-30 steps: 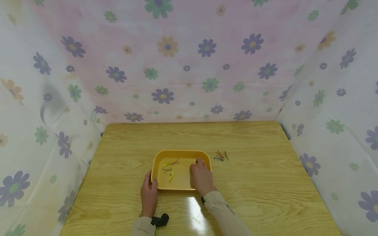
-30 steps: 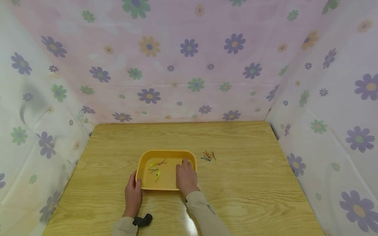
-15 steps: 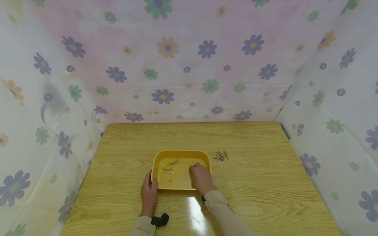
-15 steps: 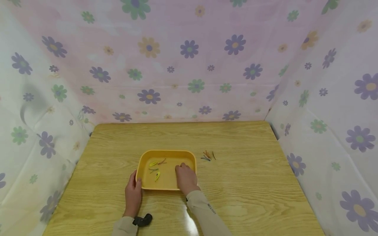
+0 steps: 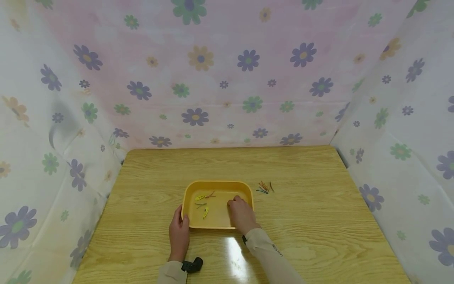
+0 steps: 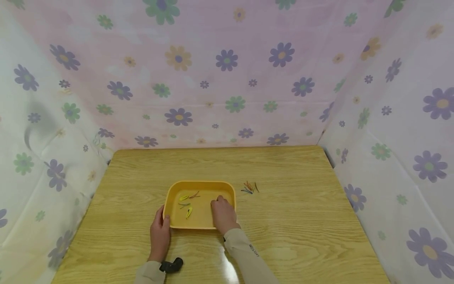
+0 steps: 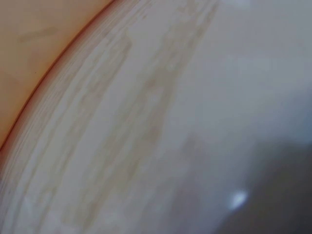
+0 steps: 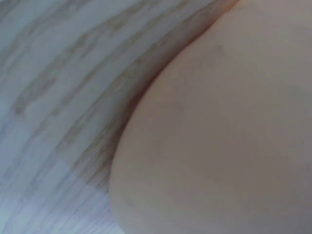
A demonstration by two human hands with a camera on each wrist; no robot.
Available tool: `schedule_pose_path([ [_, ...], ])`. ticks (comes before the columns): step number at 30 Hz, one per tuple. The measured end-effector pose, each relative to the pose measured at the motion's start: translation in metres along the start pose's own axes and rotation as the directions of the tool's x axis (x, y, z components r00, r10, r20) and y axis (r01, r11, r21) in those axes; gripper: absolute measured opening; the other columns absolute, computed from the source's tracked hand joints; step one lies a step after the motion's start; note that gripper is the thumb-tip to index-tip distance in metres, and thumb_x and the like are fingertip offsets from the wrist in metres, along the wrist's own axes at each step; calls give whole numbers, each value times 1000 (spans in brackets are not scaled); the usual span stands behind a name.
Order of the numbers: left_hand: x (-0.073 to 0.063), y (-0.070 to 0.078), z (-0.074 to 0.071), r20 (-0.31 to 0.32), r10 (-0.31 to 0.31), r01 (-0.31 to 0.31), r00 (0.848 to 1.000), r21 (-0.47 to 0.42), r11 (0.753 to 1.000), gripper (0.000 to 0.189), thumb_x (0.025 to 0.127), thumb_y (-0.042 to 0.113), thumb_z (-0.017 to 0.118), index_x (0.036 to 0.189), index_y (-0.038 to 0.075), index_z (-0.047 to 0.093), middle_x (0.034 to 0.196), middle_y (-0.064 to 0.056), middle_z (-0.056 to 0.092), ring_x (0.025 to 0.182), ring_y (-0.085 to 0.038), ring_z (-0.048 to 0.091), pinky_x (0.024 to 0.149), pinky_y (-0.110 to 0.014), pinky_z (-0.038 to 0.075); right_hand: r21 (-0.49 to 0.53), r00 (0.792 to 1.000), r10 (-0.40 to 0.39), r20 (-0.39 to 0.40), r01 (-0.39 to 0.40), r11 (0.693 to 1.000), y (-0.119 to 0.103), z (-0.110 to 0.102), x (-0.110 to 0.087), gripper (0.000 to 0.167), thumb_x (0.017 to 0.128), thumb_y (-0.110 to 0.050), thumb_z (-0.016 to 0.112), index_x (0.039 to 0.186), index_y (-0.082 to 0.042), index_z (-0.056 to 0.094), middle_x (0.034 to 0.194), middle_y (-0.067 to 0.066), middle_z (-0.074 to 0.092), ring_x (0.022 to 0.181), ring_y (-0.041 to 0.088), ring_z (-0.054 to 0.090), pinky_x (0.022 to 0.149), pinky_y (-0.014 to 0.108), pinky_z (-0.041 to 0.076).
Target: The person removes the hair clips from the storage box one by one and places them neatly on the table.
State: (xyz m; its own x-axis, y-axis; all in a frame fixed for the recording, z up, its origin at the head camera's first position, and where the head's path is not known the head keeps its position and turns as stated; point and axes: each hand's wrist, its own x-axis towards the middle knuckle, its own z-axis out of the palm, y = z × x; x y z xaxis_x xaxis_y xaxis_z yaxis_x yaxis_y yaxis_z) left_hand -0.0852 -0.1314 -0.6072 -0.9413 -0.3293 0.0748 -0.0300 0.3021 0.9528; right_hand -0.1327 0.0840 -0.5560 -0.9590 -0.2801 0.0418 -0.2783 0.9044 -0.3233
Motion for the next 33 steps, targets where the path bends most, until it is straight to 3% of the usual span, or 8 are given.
schedule_pose_path([
  [8, 1, 1, 1, 5, -4, 4, 1000, -5, 1000, 38, 93, 33, 42, 131, 28, 42, 130, 7, 44, 117, -9, 42, 93, -34, 40, 0, 1000, -9, -8, 9, 1000, 2, 1, -1, 11, 77, -5, 65, 80, -16, 68, 74, -2, 52, 67, 13, 52, 57, 25, 46],
  [19, 2, -3, 1, -3, 4, -4, 1000, 4, 1000, 38, 93, 31, 42, 131, 26, 43, 131, 6, 44, 117, -9, 42, 93, -35, 40, 42, 995, -18, -95, 22, 999, 0, -4, -3, 8, 83, -21, 62, 84, -19, 70, 82, -6, 53, 70, 10, 52, 58, 23, 46],
  [33, 1, -3, 0, -7, -3, 3, 1000, 20, 1000, 37, 93, 29, 42, 131, 26, 44, 130, 6, 44, 118, -10, 42, 93, -38, 40, 161, 984, -6, -180, 35, 986, -1, -9, -4, 12, 86, -19, 57, 89, -14, 68, 87, -2, 64, 79, 14, 60, 67, 30, 50],
])
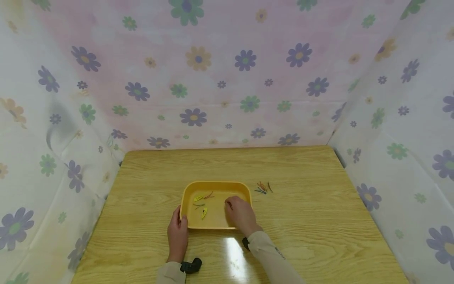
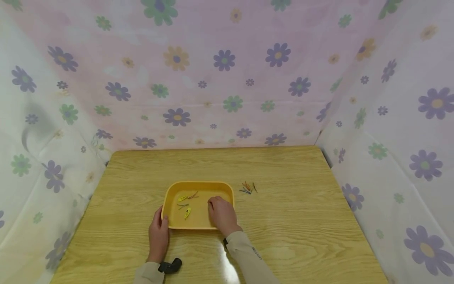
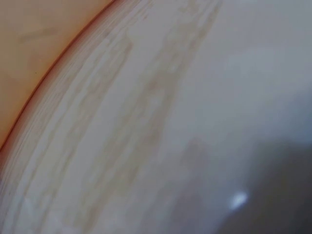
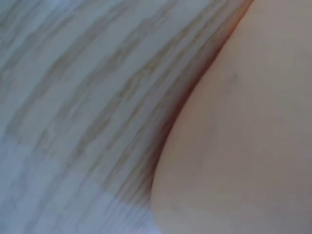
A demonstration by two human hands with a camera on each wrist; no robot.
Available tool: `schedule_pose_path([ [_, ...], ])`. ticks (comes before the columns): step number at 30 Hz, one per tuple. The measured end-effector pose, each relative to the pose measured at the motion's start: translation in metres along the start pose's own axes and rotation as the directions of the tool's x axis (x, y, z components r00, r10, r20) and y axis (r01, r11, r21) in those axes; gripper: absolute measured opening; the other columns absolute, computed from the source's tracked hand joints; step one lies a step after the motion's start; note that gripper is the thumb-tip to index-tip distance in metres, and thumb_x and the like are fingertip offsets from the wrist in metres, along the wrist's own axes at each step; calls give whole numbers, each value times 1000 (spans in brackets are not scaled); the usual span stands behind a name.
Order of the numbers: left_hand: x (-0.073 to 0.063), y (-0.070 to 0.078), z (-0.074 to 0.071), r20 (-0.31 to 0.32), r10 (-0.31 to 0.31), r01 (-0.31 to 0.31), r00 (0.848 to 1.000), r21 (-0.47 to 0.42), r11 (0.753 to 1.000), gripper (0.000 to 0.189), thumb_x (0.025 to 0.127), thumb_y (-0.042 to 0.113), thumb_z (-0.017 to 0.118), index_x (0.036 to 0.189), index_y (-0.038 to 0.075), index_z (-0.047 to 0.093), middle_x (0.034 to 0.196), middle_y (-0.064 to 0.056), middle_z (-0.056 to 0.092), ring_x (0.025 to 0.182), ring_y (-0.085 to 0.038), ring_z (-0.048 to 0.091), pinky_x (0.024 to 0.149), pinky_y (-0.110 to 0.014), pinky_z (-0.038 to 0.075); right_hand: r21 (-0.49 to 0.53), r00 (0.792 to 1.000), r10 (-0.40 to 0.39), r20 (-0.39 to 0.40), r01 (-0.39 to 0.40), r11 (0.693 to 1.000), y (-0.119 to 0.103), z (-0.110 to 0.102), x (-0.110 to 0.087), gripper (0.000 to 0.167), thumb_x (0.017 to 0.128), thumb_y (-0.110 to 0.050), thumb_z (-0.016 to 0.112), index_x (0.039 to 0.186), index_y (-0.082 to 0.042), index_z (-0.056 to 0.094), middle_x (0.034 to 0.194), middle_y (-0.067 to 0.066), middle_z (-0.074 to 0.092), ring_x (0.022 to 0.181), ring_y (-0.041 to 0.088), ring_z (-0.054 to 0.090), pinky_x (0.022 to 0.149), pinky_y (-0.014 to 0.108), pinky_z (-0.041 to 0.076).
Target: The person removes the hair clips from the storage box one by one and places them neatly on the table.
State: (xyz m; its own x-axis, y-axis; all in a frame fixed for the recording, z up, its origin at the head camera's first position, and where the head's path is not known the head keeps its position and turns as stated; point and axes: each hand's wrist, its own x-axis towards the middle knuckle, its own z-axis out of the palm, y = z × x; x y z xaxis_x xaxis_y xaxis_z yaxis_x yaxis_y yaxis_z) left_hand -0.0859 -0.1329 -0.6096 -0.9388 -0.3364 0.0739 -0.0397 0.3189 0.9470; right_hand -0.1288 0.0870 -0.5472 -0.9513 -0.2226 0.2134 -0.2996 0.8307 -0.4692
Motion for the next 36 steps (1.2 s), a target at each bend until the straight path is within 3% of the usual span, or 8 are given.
schedule_pose_path([
  [8, 1, 0, 0, -2, 1, -1, 1000, 4, 1000, 38, 93, 29, 43, 131, 23, 44, 131, 5, 44, 119, -11, 40, 95, -38, 38, 31, 999, 33, -5, -33, 999, -1, -1, 0, 13, 87, -19, 57, 92, -14, 68, 92, -3, 63, 84, 13, 59, 71, 29, 49],
  [21, 0, 3, 0, 1, 0, 0, 1000, 7, 1000, 38, 93, 29, 42, 131, 24, 44, 131, 5, 44, 119, -11, 41, 94, -37, 39, 165, 983, -70, -170, 98, 981, 9, 2, 1, 8, 80, -16, 66, 87, -13, 70, 90, -6, 61, 79, 9, 58, 63, 23, 50],
  [27, 0, 3, 0, 3, -9, 9, 1000, 4, 1000, 38, 93, 30, 42, 131, 24, 43, 131, 5, 44, 118, -11, 41, 93, -37, 39, 245, 984, -39, -173, 81, 966, 11, 1, 0, 11, 83, -20, 64, 88, -14, 71, 86, -8, 51, 70, 5, 52, 58, 18, 48],
  [33, 1, 0, -1, -1, 4, -4, 1000, -2, 1000, 38, 93, 31, 43, 131, 25, 44, 131, 5, 44, 119, -11, 41, 94, -37, 39, 404, 989, 62, -133, -3, 915, 13, -1, -1, 19, 88, -28, 56, 96, -16, 68, 83, -12, 56, 68, 3, 53, 57, 19, 48],
  [36, 1, -1, -1, 2, 21, -21, 1000, -11, 1000, 38, 93, 32, 43, 130, 27, 44, 131, 6, 44, 118, -10, 41, 93, -35, 40, 516, 987, 141, -72, -84, 853, 13, -2, -1, 20, 88, -32, 54, 98, -21, 67, 81, -8, 61, 67, 5, 56, 56, 21, 49],
])
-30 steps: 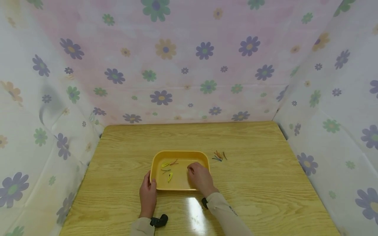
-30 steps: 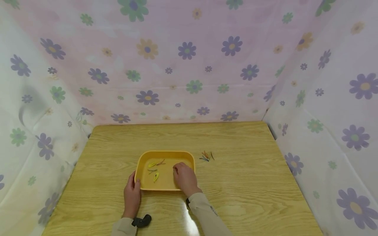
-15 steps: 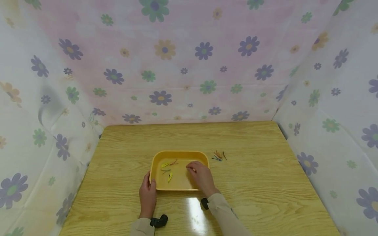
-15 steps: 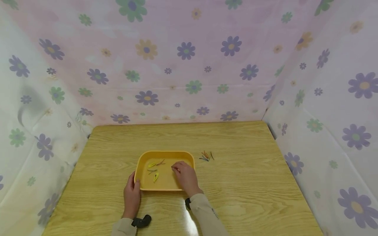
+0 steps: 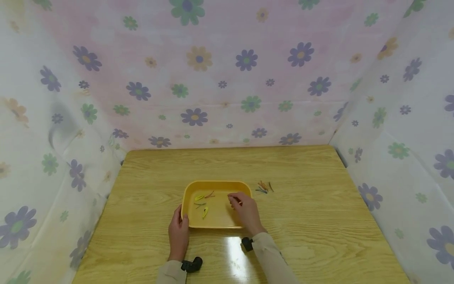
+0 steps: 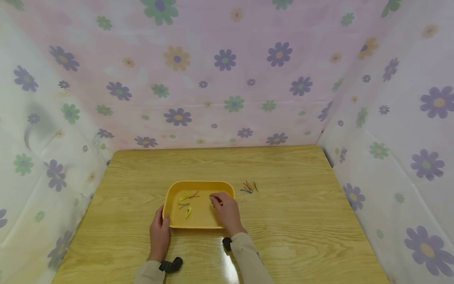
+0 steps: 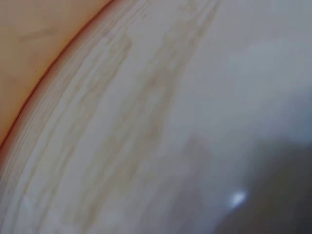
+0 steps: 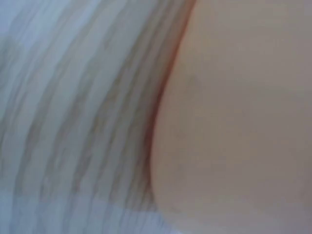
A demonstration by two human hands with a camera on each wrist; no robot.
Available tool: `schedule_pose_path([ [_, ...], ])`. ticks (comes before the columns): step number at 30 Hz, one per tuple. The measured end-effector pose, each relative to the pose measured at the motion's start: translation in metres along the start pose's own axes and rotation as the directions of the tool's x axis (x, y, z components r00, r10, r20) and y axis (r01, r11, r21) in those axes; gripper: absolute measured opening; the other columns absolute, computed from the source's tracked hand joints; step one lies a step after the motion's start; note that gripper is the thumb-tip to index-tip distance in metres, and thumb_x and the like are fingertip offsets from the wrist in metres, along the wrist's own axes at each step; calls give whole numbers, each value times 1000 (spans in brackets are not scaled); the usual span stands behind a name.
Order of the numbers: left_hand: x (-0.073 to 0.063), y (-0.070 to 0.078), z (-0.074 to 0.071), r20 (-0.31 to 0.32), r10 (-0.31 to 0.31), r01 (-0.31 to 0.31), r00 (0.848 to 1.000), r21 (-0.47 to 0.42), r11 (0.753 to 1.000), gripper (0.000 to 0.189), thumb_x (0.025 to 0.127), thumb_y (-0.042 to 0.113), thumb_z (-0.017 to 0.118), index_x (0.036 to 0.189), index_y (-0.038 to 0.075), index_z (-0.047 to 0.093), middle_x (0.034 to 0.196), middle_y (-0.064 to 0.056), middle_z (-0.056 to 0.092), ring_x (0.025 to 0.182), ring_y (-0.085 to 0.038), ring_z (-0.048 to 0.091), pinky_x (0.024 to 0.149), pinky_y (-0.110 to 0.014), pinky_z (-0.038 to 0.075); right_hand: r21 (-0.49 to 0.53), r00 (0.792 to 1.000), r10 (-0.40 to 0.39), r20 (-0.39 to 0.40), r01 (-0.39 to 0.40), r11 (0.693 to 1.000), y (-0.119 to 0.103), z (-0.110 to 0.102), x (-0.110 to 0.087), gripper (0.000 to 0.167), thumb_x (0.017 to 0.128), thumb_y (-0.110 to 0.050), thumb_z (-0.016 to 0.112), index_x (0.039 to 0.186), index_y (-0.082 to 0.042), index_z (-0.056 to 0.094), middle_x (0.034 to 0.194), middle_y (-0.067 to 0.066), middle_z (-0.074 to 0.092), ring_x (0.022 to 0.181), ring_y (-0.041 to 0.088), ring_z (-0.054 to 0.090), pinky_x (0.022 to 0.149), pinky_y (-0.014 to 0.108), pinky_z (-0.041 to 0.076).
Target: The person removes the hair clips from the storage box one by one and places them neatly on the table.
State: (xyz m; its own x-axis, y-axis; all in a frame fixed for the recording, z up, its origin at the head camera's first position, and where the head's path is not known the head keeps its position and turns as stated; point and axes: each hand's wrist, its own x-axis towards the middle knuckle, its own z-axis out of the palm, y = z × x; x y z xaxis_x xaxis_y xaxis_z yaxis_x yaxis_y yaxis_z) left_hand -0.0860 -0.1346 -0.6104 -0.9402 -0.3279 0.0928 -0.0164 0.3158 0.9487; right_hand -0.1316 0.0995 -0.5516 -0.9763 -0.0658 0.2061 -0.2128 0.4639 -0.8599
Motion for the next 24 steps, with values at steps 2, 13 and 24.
schedule_pose_path([
  [2, 0, 0, 0, -1, 16, -16, 1000, -9, 1000, 37, 93, 32, 43, 130, 28, 44, 130, 7, 45, 117, -9, 42, 93, -35, 40, 100, 998, 66, 25, -68, 993, -1, -2, 1, 20, 88, -33, 53, 99, -22, 66, 80, -3, 63, 68, 9, 58, 58, 25, 51],
  [13, 1, 1, 0, -2, 25, -25, 1000, -1, 1000, 37, 94, 31, 42, 130, 27, 44, 129, 7, 45, 117, -9, 42, 93, -33, 39, 486, 974, 183, 131, -223, 845, -7, -18, 7, 31, 91, -27, 51, 108, -5, 61, 91, 14, 65, 78, 27, 62, 67, 38, 52],
  [24, 1, 2, 1, 0, -10, 10, 1000, 24, 1000, 37, 93, 32, 42, 130, 26, 44, 130, 6, 45, 117, -10, 43, 92, -35, 41, 524, 951, 309, -26, -251, 814, -7, -27, 5, 30, 91, -23, 51, 108, 0, 60, 90, 17, 63, 78, 30, 61, 69, 46, 51],
])
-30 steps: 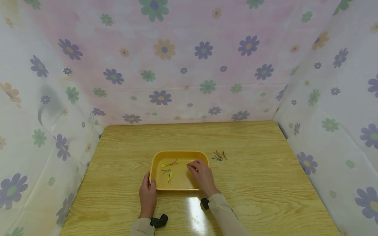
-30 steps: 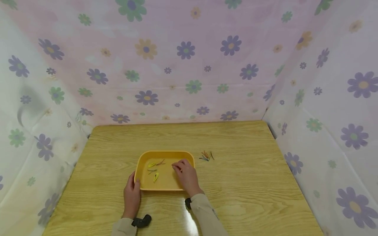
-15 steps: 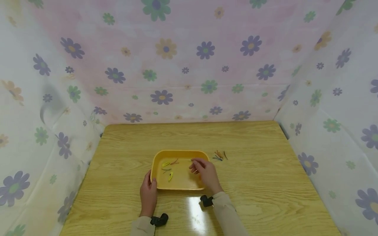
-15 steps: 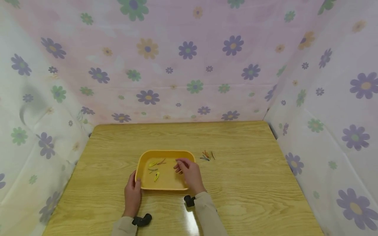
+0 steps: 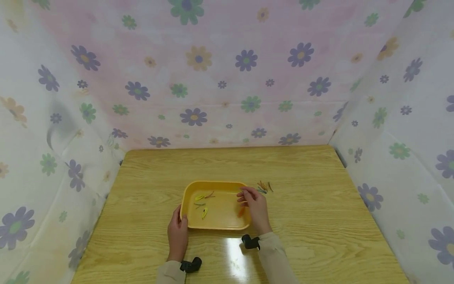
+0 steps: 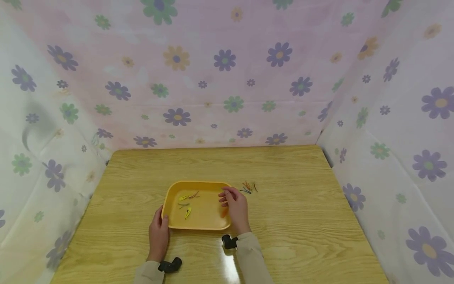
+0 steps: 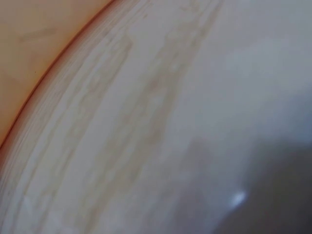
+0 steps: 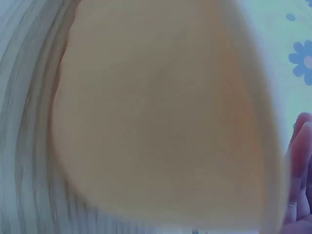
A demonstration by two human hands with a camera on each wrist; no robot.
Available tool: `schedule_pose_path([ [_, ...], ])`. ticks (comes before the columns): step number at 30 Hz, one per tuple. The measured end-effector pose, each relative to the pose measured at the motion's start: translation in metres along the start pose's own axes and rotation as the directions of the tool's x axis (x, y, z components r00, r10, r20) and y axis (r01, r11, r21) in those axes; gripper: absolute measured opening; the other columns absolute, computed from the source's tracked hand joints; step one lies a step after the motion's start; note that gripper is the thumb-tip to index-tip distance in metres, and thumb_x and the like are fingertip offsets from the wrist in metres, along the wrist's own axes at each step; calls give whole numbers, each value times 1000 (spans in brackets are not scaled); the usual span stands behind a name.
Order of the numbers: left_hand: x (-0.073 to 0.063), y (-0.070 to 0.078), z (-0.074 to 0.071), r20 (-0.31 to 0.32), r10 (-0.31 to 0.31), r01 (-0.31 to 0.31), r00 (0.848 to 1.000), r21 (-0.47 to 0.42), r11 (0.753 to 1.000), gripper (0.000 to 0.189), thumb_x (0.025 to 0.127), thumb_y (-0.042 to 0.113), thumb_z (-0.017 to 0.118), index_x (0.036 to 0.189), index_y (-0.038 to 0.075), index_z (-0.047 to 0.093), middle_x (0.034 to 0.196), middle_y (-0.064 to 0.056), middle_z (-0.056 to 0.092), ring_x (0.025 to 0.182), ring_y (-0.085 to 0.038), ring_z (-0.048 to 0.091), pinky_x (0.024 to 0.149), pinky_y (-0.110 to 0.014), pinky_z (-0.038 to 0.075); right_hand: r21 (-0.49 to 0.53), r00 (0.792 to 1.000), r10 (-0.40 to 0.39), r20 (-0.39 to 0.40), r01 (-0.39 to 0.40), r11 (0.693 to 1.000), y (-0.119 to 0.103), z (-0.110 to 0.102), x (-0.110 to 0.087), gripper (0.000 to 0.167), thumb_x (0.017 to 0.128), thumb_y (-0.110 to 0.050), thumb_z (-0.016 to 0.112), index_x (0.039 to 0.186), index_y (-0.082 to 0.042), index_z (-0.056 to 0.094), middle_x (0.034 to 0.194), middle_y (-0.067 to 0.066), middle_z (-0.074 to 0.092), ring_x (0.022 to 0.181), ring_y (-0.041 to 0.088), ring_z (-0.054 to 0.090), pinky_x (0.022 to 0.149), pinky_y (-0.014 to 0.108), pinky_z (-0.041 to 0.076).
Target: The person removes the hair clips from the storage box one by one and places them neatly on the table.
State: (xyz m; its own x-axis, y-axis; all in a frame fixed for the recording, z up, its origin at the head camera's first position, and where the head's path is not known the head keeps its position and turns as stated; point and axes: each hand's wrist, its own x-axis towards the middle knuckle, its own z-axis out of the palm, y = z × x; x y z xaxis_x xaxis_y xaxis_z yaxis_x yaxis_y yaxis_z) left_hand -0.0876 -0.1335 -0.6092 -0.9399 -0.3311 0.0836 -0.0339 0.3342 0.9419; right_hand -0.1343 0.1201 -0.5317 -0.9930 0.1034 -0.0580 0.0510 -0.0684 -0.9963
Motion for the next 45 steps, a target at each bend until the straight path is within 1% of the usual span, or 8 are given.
schedule_pose_path([
  [3, 0, 1, -1, 0, 6, -6, 1000, 1, 1000, 37, 94, 30, 42, 131, 26, 44, 130, 5, 45, 117, -10, 43, 92, -36, 41, -6, 1000, 6, -16, -7, 1000, -1, -3, -1, 28, 91, -22, 51, 107, -1, 61, 90, 16, 63, 77, 29, 61, 71, 51, 48],
  [6, -1, 1, -1, 3, 2, -2, 1000, -1, 1000, 37, 94, 29, 42, 131, 26, 43, 130, 6, 44, 117, -10, 42, 92, -36, 41, -2, 1000, 18, -25, -18, 1000, -2, -5, -2, 28, 90, -23, 54, 106, -1, 62, 91, 14, 63, 77, 27, 61, 71, 49, 49],
  [13, -2, 2, 0, 3, 5, -5, 1000, -1, 1000, 37, 94, 27, 42, 131, 25, 44, 130, 5, 45, 117, -11, 43, 92, -37, 41, 30, 998, 52, -38, -51, 998, -9, -10, -4, 28, 88, -17, 56, 105, 5, 60, 96, 23, 60, 80, 32, 59, 71, 49, 49],
  [19, -1, 2, 0, -2, 10, -10, 1000, 9, 1000, 37, 94, 26, 42, 130, 23, 44, 130, 3, 46, 117, -13, 44, 91, -37, 41, 29, 994, 28, -102, -25, 999, 8, -21, 0, 27, 88, -22, 57, 104, 0, 61, 89, 20, 60, 72, 23, 60, 62, 36, 53],
  [24, -1, 4, 0, -9, 22, -22, 1000, 24, 999, 37, 94, 23, 42, 130, 19, 45, 129, 0, 46, 117, -15, 44, 92, -40, 41, 40, 991, 43, -126, -38, 998, 12, -30, 0, 30, 88, -24, 56, 106, -1, 60, 84, 18, 59, 69, 22, 60, 59, 30, 53],
  [36, -1, 7, -1, 1, -5, 5, 1000, 20, 1000, 39, 94, 25, 42, 132, 17, 44, 131, 0, 44, 119, -14, 41, 95, -39, 38, 157, 973, 157, -171, -131, 979, 20, -44, 1, 30, 89, -21, 56, 111, 0, 58, 93, 21, 58, 73, 19, 60, 68, 34, 53],
  [41, -1, 5, -1, -1, 6, -6, 1000, 23, 1000, 38, 94, 25, 42, 131, 18, 44, 131, 0, 45, 118, -14, 42, 94, -38, 39, 170, 960, 202, -193, -170, 971, 26, -52, 2, 28, 89, -18, 54, 111, -1, 58, 100, 24, 55, 74, 20, 60, 73, 39, 52],
  [45, -2, 6, -2, -5, 16, -16, 1000, 20, 1000, 38, 94, 26, 42, 131, 18, 45, 129, 0, 46, 117, -13, 43, 93, -38, 40, 161, 949, 241, -204, -211, 964, 31, -57, 2, 27, 89, -17, 54, 112, -1, 58, 99, 20, 57, 73, 18, 60, 75, 37, 51],
])
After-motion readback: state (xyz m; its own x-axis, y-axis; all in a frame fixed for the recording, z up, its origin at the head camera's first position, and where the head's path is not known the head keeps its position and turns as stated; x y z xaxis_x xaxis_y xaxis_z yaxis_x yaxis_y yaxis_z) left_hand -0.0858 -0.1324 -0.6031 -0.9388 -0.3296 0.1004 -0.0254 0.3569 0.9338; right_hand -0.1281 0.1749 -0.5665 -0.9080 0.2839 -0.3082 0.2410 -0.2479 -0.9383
